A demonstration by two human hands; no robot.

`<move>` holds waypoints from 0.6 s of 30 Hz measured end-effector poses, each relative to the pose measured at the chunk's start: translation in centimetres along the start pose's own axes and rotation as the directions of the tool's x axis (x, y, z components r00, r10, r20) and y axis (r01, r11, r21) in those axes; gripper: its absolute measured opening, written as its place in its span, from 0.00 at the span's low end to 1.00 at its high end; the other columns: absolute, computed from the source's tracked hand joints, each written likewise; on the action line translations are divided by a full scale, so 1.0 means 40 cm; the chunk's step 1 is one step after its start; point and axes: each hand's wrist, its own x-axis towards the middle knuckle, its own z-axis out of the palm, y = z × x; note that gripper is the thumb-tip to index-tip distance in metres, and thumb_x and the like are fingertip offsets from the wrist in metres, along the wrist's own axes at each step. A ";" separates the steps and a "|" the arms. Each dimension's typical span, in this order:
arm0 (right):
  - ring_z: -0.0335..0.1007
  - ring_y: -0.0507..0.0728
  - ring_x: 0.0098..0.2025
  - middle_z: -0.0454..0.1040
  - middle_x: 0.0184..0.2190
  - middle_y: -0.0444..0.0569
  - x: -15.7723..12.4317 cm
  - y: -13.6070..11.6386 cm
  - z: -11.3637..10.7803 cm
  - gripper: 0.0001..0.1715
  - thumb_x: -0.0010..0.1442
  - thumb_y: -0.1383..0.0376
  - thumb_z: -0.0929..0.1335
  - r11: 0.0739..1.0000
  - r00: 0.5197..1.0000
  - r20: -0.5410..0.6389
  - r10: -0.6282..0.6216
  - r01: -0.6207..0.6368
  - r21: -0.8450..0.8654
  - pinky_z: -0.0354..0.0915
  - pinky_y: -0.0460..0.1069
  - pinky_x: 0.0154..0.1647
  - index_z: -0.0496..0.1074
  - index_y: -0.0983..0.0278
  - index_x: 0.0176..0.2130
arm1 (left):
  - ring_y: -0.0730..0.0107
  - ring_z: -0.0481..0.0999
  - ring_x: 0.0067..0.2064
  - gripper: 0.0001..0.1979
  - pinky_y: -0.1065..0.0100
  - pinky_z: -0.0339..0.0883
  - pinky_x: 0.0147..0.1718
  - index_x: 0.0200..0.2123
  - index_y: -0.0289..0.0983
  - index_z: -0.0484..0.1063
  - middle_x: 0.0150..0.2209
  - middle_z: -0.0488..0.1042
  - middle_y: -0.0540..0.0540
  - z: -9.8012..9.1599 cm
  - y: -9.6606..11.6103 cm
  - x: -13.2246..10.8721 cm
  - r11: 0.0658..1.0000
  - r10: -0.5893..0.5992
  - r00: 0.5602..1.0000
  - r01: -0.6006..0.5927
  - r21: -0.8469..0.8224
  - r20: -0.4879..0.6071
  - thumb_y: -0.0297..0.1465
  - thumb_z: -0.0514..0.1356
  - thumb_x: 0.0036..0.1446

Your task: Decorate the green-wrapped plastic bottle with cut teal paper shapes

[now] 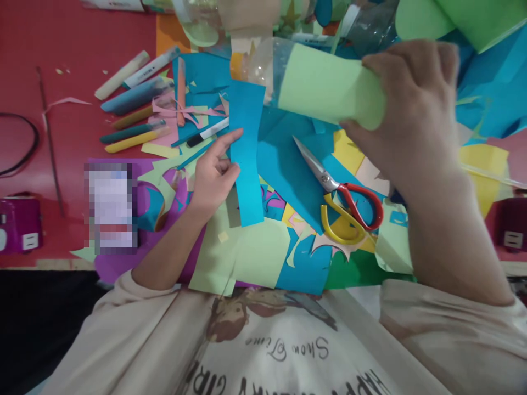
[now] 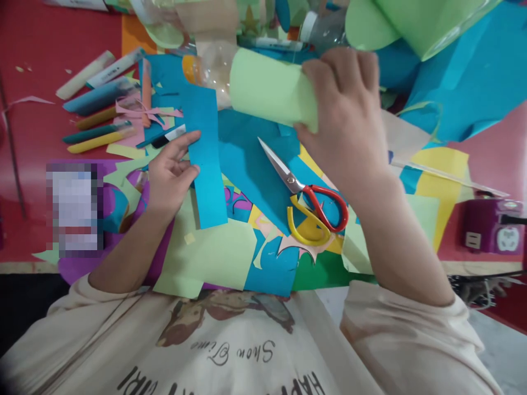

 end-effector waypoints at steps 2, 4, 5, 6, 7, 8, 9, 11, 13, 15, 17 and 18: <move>0.66 0.71 0.55 0.71 0.53 0.63 -0.065 0.030 -0.011 0.30 0.58 0.61 0.72 0.999 0.998 -0.063 -0.021 0.019 -0.041 0.60 0.70 0.60 0.67 0.69 0.57 | 0.68 0.79 0.41 0.22 0.73 0.70 0.27 0.54 0.43 0.71 0.52 0.75 0.46 -0.003 -0.003 0.002 1.000 -0.010 1.000 0.010 -0.002 -0.015 0.26 0.58 0.54; 0.68 0.71 0.54 0.72 0.51 0.62 -0.131 0.053 -0.013 0.29 0.60 0.57 0.70 0.994 0.990 -0.107 -0.089 0.081 -0.075 0.64 0.71 0.56 0.66 0.66 0.57 | 0.64 0.79 0.46 0.21 0.72 0.73 0.30 0.53 0.42 0.71 0.51 0.75 0.46 -0.004 -0.003 0.003 1.000 -0.021 0.999 0.022 0.002 -0.030 0.27 0.59 0.55; 0.69 0.71 0.53 0.73 0.50 0.61 -0.162 0.061 -0.012 0.27 0.62 0.57 0.69 0.990 0.985 -0.123 -0.121 0.111 -0.085 0.65 0.71 0.54 0.65 0.63 0.58 | 0.63 0.79 0.47 0.21 0.72 0.74 0.31 0.52 0.42 0.71 0.51 0.75 0.46 -0.004 -0.002 0.003 1.000 -0.028 0.999 0.028 0.007 -0.031 0.27 0.59 0.55; 0.70 0.71 0.53 0.73 0.49 0.60 -0.190 0.066 -0.011 0.28 0.63 0.57 0.68 0.988 0.981 -0.133 -0.138 0.127 -0.087 0.66 0.71 0.53 0.63 0.61 0.59 | 0.63 0.78 0.48 0.21 0.72 0.74 0.32 0.52 0.42 0.71 0.51 0.75 0.46 -0.004 -0.001 0.004 0.999 -0.033 0.999 0.034 0.013 -0.029 0.28 0.59 0.55; 0.71 0.71 0.52 0.73 0.48 0.59 -0.214 0.068 -0.009 0.29 0.63 0.57 0.68 0.985 0.977 -0.135 -0.163 0.153 -0.076 0.67 0.71 0.53 0.62 0.60 0.60 | 0.63 0.78 0.48 0.21 0.72 0.74 0.32 0.53 0.43 0.71 0.52 0.75 0.46 -0.005 0.000 0.004 0.999 -0.035 0.999 0.035 0.018 -0.025 0.28 0.59 0.54; 0.72 0.71 0.52 0.74 0.48 0.59 -0.235 0.069 -0.008 0.30 0.63 0.58 0.68 0.982 0.973 -0.140 -0.186 0.179 -0.058 0.68 0.70 0.53 0.60 0.59 0.62 | 0.63 0.78 0.48 0.22 0.72 0.73 0.32 0.54 0.43 0.71 0.53 0.74 0.46 -0.005 0.002 0.004 0.999 -0.032 0.999 0.033 0.021 -0.020 0.28 0.59 0.54; 0.72 0.71 0.51 0.74 0.48 0.60 -0.253 0.069 -0.008 0.32 0.62 0.59 0.69 0.981 0.969 -0.152 -0.195 0.190 -0.044 0.69 0.69 0.53 0.59 0.58 0.63 | 0.64 0.78 0.47 0.22 0.72 0.73 0.31 0.54 0.43 0.70 0.54 0.74 0.45 -0.006 0.003 0.004 0.999 -0.027 1.000 0.027 0.021 -0.015 0.28 0.59 0.54; 0.73 0.71 0.50 0.75 0.47 0.60 -0.279 0.067 -0.009 0.35 0.60 0.63 0.70 0.980 0.966 -0.164 -0.201 0.199 -0.029 0.72 0.65 0.50 0.58 0.57 0.64 | 0.66 0.78 0.43 0.24 0.73 0.70 0.28 0.56 0.42 0.70 0.55 0.73 0.44 -0.008 0.008 0.003 1.000 -0.013 1.000 0.013 0.015 0.002 0.28 0.58 0.54; 0.74 0.70 0.48 0.75 0.45 0.61 -0.297 0.067 -0.009 0.37 0.59 0.65 0.71 0.977 0.963 -0.165 -0.212 0.213 -0.010 0.73 0.63 0.47 0.58 0.56 0.64 | 0.71 0.77 0.37 0.26 0.75 0.66 0.24 0.57 0.43 0.69 0.54 0.74 0.45 -0.010 0.015 -0.001 1.000 -0.002 0.999 0.002 0.008 0.034 0.28 0.58 0.54; 0.74 0.69 0.47 0.76 0.45 0.61 -0.311 0.067 -0.008 0.39 0.59 0.65 0.71 0.972 0.963 -0.140 -0.228 0.234 0.024 0.73 0.63 0.47 0.57 0.56 0.65 | 0.75 0.74 0.32 0.27 0.75 0.63 0.21 0.59 0.44 0.68 0.51 0.76 0.45 -0.010 0.026 -0.009 1.000 0.006 0.997 -0.007 0.006 0.081 0.28 0.58 0.54; 0.73 0.69 0.48 0.75 0.47 0.61 -0.320 0.066 -0.005 0.41 0.59 0.66 0.71 0.967 0.964 -0.112 -0.240 0.248 0.061 0.72 0.63 0.50 0.55 0.55 0.67 | 0.76 0.72 0.29 0.28 0.75 0.61 0.21 0.61 0.45 0.66 0.47 0.77 0.46 -0.010 0.036 -0.020 1.000 0.012 0.990 -0.012 -0.006 0.143 0.29 0.58 0.56; 0.73 0.68 0.48 0.75 0.47 0.61 -0.323 0.065 -0.003 0.42 0.59 0.66 0.71 0.965 0.964 -0.106 -0.242 0.250 0.073 0.72 0.63 0.51 0.55 0.55 0.67 | 0.76 0.72 0.29 0.28 0.74 0.62 0.21 0.62 0.45 0.65 0.47 0.77 0.46 -0.009 0.039 -0.025 1.000 0.014 0.984 -0.011 -0.016 0.176 0.31 0.58 0.57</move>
